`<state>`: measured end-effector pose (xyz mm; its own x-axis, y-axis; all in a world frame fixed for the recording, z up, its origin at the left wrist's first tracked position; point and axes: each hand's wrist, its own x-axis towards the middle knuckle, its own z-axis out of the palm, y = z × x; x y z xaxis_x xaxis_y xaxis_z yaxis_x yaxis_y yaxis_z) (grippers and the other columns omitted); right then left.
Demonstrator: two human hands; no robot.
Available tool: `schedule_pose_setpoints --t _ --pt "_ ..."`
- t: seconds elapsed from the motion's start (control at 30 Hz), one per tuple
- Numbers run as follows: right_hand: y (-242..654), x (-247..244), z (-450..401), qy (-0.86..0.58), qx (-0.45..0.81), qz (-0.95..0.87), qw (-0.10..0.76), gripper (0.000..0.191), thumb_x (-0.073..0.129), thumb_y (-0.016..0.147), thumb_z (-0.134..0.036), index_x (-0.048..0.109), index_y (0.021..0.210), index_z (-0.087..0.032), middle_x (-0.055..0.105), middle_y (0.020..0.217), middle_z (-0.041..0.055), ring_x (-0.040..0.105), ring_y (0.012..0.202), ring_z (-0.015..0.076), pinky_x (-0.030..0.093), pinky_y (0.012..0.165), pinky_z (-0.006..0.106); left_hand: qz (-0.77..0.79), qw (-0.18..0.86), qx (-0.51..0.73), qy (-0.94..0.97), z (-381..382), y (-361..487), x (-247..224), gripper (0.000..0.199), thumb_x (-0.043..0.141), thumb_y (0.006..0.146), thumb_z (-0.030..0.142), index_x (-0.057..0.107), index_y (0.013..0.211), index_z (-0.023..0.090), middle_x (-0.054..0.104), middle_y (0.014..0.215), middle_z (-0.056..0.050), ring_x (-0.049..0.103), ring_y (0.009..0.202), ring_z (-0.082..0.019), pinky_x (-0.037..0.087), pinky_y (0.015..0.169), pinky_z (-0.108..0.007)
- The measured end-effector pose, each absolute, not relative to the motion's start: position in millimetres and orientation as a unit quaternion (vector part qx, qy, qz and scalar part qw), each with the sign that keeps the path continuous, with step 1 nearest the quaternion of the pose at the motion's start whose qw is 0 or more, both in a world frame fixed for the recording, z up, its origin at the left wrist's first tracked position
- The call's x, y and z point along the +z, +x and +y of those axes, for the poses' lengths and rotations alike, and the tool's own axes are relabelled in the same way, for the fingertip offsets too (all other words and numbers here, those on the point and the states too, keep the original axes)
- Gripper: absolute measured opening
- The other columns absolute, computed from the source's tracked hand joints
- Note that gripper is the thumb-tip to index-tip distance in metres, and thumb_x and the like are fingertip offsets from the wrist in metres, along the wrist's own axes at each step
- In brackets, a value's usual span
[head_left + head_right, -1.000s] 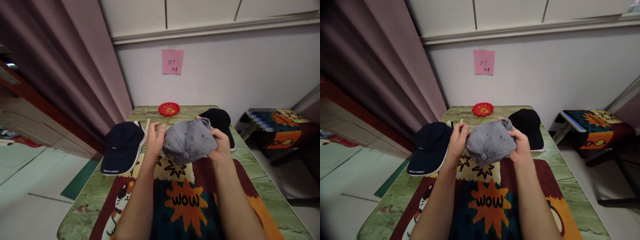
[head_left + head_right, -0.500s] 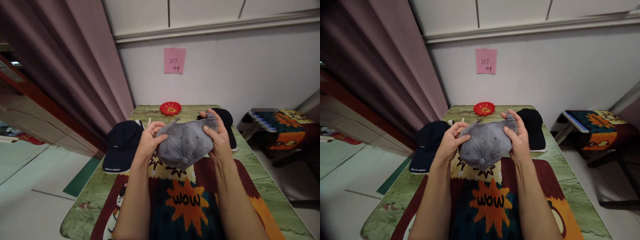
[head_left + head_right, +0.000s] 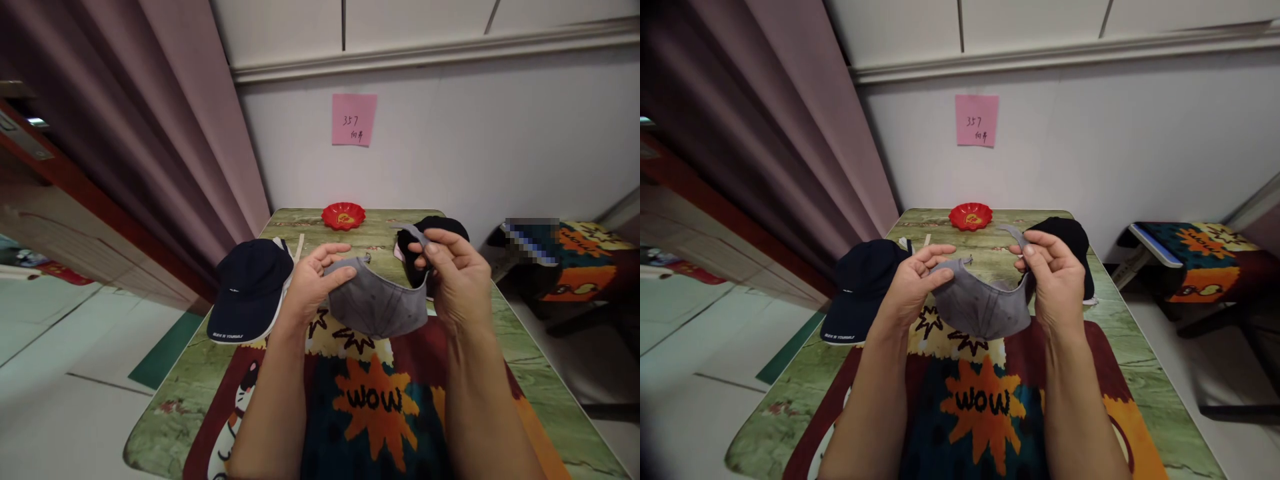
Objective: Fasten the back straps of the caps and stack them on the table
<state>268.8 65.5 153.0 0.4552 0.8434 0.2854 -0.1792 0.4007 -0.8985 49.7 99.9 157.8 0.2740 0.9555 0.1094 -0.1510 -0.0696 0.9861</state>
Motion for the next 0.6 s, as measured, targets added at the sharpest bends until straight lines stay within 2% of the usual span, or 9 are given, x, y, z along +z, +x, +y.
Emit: schedule_pose_setpoints --t 0.07,0.13,0.23,0.37,0.5,0.6 --pt "271.1 156.6 62.2 -0.422 0.363 -0.402 0.727 0.043 0.081 0.079 -0.030 0.069 0.119 -0.025 0.077 0.094 0.0027 0.067 0.066 0.0124 0.056 0.063 0.025 0.374 0.588 0.470 0.542 97.5 50.8 159.3 0.047 0.086 0.069 0.033 0.070 0.111 0.017 0.071 0.084 -0.002 0.066 0.071 -0.014 0.052 0.067 -0.024" --pt "272.7 158.3 59.9 -0.423 0.386 -0.411 0.709 0.048 0.080 0.078 -0.027 0.067 0.124 -0.026 0.077 0.098 0.0026 0.067 0.067 0.0124 0.057 0.064 0.025 0.383 0.593 0.468 0.532 96.1 52.8 159.6 0.046 0.086 0.067 0.031 0.070 0.108 0.017 0.071 0.083 -0.002 0.065 0.068 -0.013 0.052 0.065 -0.025" --pt "271.3 157.9 59.1 -0.426 0.420 -0.414 0.686 0.040 0.078 0.077 -0.023 0.070 0.117 -0.024 0.075 0.092 0.0022 0.066 0.066 0.0115 0.056 0.062 0.024 0.397 0.582 0.479 0.524 96.5 55.4 157.6 0.043 0.086 0.065 0.026 0.071 0.104 0.017 0.073 0.086 -0.003 0.066 0.070 -0.014 0.051 0.065 -0.024" --pt "260.0 154.7 62.8 -0.431 0.481 -0.409 0.645 0.026 0.081 0.076 -0.031 0.074 0.098 -0.019 0.070 0.081 0.0007 0.059 0.059 0.0074 0.052 0.056 0.018 0.402 0.564 0.480 0.539 98.8 57.2 153.7 0.039 0.084 0.067 0.024 0.072 0.103 0.017 0.075 0.090 -0.004 0.067 0.074 -0.015 0.051 0.067 -0.023" --pt "245.1 150.5 68.0 -0.428 0.530 -0.397 0.615 0.030 0.085 0.072 -0.041 0.071 0.083 -0.017 0.066 0.073 -0.0009 0.055 0.053 0.0061 0.046 0.048 0.016 0.382 0.536 0.476 0.583 99.0 60.2 151.8 0.033 0.082 0.069 0.023 0.073 0.099 0.017 0.075 0.091 -0.005 0.068 0.081 -0.016 0.051 0.073 -0.024" --pt "238.0 147.8 70.3 -0.432 0.547 -0.401 0.594 0.036 0.087 0.069 -0.046 0.070 0.079 -0.016 0.063 0.067 -0.0019 0.051 0.050 0.0058 0.042 0.043 0.016 0.360 0.555 0.458 0.594 97.4 62.8 152.1 0.034 0.081 0.071 0.024 0.070 0.102 0.017 0.075 0.091 -0.005 0.068 0.078 -0.016 0.051 0.073 -0.025"
